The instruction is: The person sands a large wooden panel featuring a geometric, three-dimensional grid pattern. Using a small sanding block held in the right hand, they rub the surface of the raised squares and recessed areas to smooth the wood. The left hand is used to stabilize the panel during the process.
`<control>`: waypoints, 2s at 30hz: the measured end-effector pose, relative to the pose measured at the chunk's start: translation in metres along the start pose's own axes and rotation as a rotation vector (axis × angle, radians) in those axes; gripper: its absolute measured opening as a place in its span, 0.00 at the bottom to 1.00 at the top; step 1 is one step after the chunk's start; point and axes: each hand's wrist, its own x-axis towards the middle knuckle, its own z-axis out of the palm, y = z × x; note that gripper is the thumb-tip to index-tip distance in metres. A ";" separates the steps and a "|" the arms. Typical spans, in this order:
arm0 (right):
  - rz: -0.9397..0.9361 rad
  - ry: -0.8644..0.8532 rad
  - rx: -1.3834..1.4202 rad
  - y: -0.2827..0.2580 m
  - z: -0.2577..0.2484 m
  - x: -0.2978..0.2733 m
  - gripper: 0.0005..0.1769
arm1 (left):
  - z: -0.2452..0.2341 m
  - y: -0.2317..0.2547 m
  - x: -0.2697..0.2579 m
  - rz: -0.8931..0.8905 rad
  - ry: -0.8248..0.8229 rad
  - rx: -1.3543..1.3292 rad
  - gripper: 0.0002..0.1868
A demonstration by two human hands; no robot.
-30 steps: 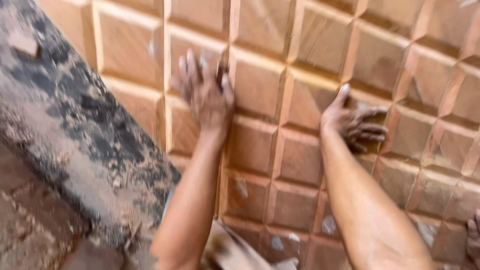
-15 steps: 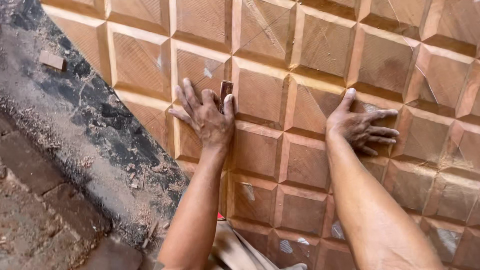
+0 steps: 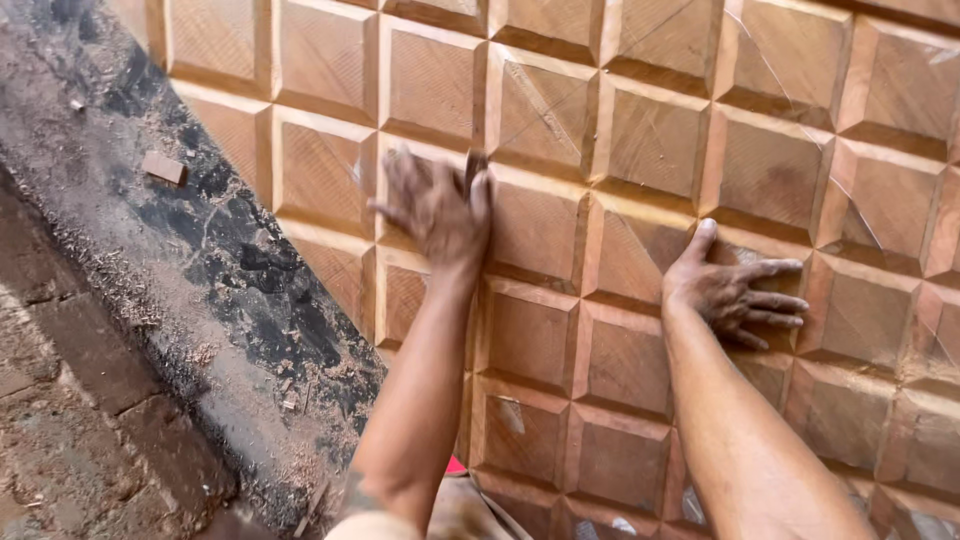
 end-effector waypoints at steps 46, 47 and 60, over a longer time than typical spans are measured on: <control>-0.002 0.004 0.014 -0.005 -0.004 -0.002 0.71 | -0.016 0.008 -0.005 0.018 0.060 0.070 0.21; 0.003 0.000 0.028 -0.008 -0.003 -0.003 0.71 | -0.010 0.009 0.005 -0.012 0.022 0.050 0.22; 0.004 -0.008 0.031 -0.009 -0.009 -0.007 0.72 | 0.015 -0.012 0.011 0.053 0.100 0.209 0.32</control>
